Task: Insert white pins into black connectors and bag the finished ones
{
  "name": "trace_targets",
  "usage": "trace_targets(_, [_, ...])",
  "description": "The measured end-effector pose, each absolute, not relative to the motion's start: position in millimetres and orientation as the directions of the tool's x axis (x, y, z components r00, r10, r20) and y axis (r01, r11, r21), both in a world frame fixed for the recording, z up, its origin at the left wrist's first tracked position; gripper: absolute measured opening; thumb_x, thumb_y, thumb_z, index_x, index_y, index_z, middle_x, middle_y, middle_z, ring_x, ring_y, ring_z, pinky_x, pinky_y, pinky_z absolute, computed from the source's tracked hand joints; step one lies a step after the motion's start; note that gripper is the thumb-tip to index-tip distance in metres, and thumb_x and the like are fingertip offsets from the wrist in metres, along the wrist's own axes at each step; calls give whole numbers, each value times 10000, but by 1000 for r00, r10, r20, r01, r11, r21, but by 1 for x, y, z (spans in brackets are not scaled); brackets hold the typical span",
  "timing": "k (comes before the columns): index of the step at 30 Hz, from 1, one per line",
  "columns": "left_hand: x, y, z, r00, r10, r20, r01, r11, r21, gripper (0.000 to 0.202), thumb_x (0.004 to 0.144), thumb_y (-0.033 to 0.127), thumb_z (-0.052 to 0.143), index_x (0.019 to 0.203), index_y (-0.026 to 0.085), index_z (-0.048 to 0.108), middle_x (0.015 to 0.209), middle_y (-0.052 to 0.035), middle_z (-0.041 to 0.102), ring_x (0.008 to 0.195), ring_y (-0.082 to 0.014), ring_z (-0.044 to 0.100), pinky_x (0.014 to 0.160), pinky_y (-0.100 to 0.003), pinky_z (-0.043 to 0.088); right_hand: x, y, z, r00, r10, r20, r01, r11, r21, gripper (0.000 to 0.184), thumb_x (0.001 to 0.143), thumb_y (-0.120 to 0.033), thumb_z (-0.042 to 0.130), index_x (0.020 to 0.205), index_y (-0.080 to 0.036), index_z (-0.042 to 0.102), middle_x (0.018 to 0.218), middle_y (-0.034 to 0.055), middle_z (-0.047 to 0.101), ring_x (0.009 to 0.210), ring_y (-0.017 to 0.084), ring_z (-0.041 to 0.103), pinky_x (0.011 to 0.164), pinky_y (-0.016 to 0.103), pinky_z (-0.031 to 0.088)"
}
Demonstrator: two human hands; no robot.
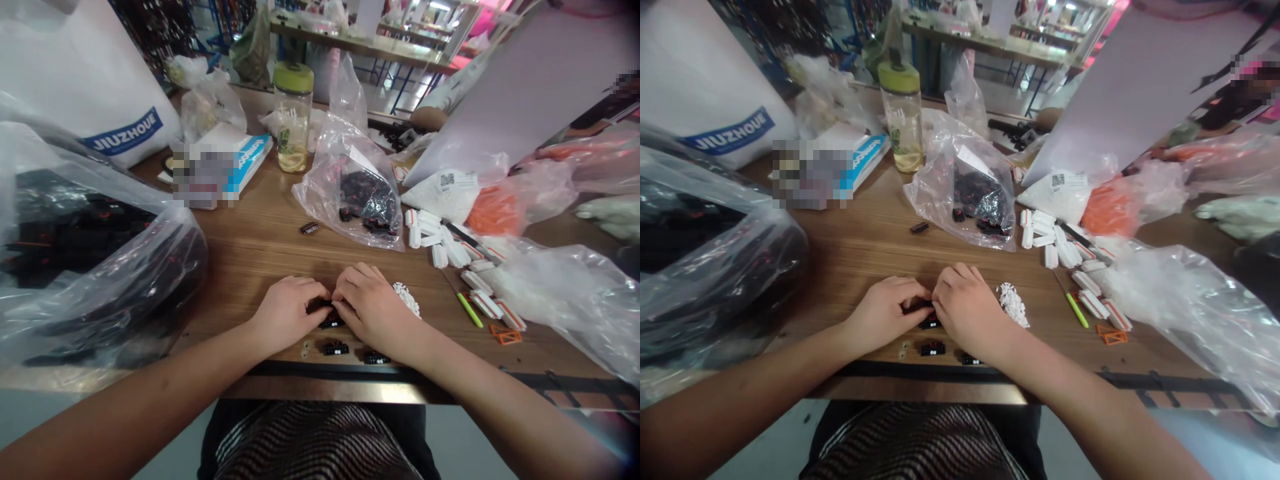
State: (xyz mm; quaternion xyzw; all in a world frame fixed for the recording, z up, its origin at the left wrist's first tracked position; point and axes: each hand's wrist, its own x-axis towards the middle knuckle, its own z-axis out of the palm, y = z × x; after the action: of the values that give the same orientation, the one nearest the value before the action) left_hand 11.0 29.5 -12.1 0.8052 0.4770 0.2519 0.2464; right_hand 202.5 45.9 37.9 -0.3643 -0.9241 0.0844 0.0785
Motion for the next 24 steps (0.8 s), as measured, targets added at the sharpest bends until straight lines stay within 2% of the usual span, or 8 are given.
trace_targets(3, [11, 29, -11, 415, 895, 163, 649, -417, 637, 60, 812, 203, 735, 848, 206, 687, 709, 24, 633, 698, -177, 593, 754, -337, 468, 199, 44, 39, -779, 623, 74, 622, 782, -45, 225, 958, -166, 494, 814, -153, 667, 865, 94, 642, 842, 223, 487, 763, 375, 334])
trace_targets(6, [12, 29, -10, 412, 895, 169, 646, -418, 639, 63, 805, 175, 728, 828, 204, 677, 717, 26, 644, 700, -175, 600, 759, -339, 473, 200, 42, 38, -819, 569, 79, 571, 821, 9, 234, 953, -186, 509, 768, -175, 652, 850, 78, 655, 832, 227, 485, 773, 390, 314])
trace_targets(14, [13, 29, -11, 390, 904, 175, 641, -403, 653, 38, 821, 212, 720, 852, 232, 709, 706, 29, 655, 710, -175, 616, 795, -348, 491, 214, 42, 39, -797, 592, 119, 574, 804, -154, 222, 958, -163, 491, 965, -199, 709, 871, 39, 715, 857, 204, 547, 819, 378, 327])
trace_targets(21, [13, 30, -13, 388, 902, 188, 632, -409, 658, 84, 813, 174, 701, 869, 236, 712, 707, 36, 661, 682, -162, 605, 785, -340, 491, 208, 36, 38, -804, 587, 98, 579, 809, -100, 206, 900, -164, 518, 856, -170, 720, 877, 89, 706, 857, 230, 552, 785, 398, 344])
trace_targets(24, [12, 29, -12, 391, 900, 193, 631, -415, 656, 57, 814, 193, 702, 855, 232, 707, 708, 31, 657, 677, -159, 595, 767, -333, 483, 213, 35, 40, -769, 622, 145, 585, 778, -230, 197, 886, -155, 537, 881, -183, 732, 891, 66, 717, 842, 206, 577, 788, 380, 377])
